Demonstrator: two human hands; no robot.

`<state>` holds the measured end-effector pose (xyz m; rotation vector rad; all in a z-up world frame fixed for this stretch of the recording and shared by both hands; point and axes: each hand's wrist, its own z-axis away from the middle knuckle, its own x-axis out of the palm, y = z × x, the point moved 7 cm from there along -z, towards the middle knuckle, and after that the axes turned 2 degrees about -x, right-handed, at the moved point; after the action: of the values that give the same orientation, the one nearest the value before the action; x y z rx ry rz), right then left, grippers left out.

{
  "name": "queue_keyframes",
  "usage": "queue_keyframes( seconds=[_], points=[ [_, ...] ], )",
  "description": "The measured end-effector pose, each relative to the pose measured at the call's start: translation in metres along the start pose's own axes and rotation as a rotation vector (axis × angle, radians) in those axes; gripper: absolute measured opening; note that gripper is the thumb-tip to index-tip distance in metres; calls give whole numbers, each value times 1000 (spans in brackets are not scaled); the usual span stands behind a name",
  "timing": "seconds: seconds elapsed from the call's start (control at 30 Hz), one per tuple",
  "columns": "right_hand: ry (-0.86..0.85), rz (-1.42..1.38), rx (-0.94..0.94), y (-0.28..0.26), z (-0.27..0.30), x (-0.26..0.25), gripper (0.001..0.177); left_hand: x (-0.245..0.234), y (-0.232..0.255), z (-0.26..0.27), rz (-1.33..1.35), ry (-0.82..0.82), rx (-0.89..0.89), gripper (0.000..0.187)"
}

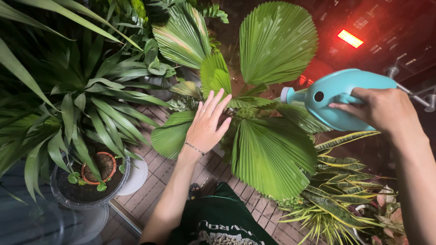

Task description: The person pours water from a blue watering can onto several potted plants on a balcony and then refills the can at a water tap.

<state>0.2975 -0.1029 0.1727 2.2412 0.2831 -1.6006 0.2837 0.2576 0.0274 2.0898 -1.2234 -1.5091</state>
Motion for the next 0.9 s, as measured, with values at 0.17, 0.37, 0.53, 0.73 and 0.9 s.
queue_keyframes(
  seconds=[0.17, 0.37, 0.53, 0.73, 0.9],
  points=[
    [-35, 52, 36, 8, 5, 3, 44, 1, 1, -1, -3, -3, 8, 62],
    [-63, 82, 56, 14, 8, 6, 46, 3, 1, -2, -3, -5, 11, 61],
    [-68, 90, 62, 13, 8, 7, 46, 4, 1, -2, 5, -5, 12, 61],
    [-52, 80, 46, 10, 6, 6, 46, 5, -1, 0, 2, -7, 7, 61],
    [-34, 48, 11, 10, 3, 7, 44, 3, -3, 2, 11, -4, -6, 61]
  ],
)
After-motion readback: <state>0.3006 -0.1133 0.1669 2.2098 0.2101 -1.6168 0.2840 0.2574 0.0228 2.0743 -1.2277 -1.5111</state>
